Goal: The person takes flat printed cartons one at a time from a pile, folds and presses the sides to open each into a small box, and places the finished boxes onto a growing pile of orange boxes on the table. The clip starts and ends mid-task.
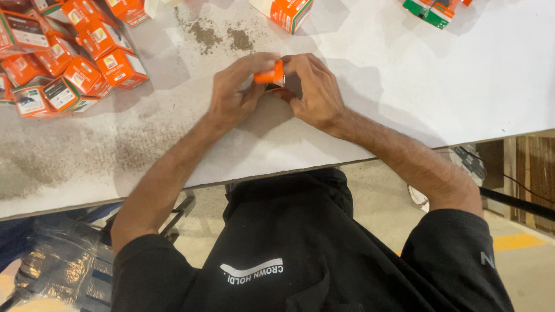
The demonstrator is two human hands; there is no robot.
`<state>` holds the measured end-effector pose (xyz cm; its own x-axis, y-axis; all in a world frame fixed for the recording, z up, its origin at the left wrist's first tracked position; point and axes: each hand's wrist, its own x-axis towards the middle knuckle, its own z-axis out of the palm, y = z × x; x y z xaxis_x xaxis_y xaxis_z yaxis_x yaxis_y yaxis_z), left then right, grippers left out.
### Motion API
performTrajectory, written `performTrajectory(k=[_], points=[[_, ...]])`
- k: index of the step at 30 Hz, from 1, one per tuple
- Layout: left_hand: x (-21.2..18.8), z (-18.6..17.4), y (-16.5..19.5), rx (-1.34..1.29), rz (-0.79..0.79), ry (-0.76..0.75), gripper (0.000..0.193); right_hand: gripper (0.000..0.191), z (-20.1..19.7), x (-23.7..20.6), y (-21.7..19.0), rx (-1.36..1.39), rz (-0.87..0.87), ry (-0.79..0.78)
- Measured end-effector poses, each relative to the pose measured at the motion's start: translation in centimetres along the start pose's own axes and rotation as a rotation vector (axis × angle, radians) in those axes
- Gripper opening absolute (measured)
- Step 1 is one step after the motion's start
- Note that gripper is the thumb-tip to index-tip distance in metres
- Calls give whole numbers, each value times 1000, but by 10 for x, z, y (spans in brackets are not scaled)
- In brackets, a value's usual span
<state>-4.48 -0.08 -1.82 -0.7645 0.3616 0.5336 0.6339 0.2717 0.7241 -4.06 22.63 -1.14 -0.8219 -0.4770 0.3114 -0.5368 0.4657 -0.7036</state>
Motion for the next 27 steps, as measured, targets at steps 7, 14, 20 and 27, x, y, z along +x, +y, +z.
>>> performTrajectory(k=[7, 14, 20, 27], points=[[-7, -7, 2, 104, 38, -115, 34, 59, 6, -2, 6, 45, 91, -1], [-18, 2, -5, 124, 68, -93, 20, 60, 4, -2, 8, 53, 29, 5], [-9, 1, 7, 434, 133, -211, 18, 57, 0, 4, 2, 58, 84, -50], [26, -75, 25, 1000, 22, 81, 41, 87, -14, 55, 29, -565, -313, 256]])
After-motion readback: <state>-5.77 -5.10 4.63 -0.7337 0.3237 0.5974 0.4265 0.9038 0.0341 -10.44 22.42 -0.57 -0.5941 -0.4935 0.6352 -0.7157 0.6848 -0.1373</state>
